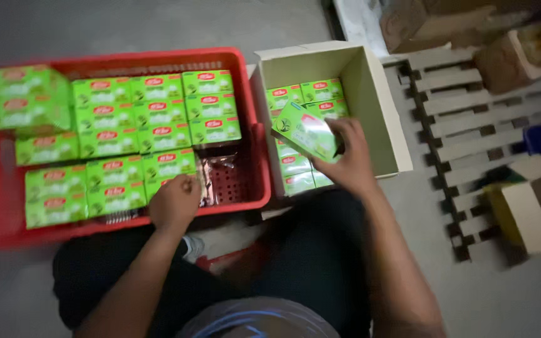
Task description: The person transfers small green tea boxes from a cardboard box into a red plastic basket. They pick up the boxes one by one and place them neatly in rows inside the basket.
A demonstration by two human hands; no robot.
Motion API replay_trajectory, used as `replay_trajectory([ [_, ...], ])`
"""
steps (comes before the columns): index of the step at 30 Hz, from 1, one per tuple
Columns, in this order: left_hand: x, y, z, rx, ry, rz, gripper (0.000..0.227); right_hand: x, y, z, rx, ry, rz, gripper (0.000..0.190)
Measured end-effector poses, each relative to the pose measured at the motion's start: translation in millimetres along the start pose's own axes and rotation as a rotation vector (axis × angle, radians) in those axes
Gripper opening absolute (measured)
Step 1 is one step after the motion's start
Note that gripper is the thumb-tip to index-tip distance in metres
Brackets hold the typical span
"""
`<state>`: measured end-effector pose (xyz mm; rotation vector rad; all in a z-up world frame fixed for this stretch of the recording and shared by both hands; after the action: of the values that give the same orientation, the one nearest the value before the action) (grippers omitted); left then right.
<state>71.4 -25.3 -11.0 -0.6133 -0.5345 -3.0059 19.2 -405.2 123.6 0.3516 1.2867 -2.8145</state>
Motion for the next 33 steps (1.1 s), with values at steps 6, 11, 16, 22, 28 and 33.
replay_trajectory([
  [6,52.4,30.0,21.5,0.537,0.491,-0.882,0.052,43.7,-43.4,-51.5,-0.125,0.013,-0.127,0.073],
  [11,120.6,60.2,51.7,0.563,0.211,-0.752,0.118,60.8,-95.8,-96.9,-0.105,-0.12,-0.072,0.074],
  [16,141.1,47.9,45.5,0.509,0.279,-0.649,0.13,66.3,-124.7,-131.7,-0.134,-0.211,-0.082,0.078],
  [22,137.8,6.4,46.8,0.554,0.366,-0.546,0.109,60.3,-150.9,-161.5,-0.116,-0.32,0.107,0.073],
  [28,129.3,-15.8,29.2,0.543,0.557,-0.456,0.096,63.3,-166.1,-190.1,-0.015,-0.314,0.133,0.069],
  [33,105.4,-57.4,68.7,0.584,0.579,-0.446,0.115,51.1,-165.6,-180.5,-0.014,-0.3,0.202,0.052],
])
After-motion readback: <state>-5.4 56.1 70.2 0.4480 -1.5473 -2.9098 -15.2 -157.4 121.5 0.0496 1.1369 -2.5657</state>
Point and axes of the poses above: each hand's wrist, its own x-axis away from the middle knuckle, its own z-axis out of the back of the hand, y = z × x, the point moved 8 cm from there along -x, towards the middle knuckle, and after that the axes turned 9 degrees about -y, right-handed, at the moved point
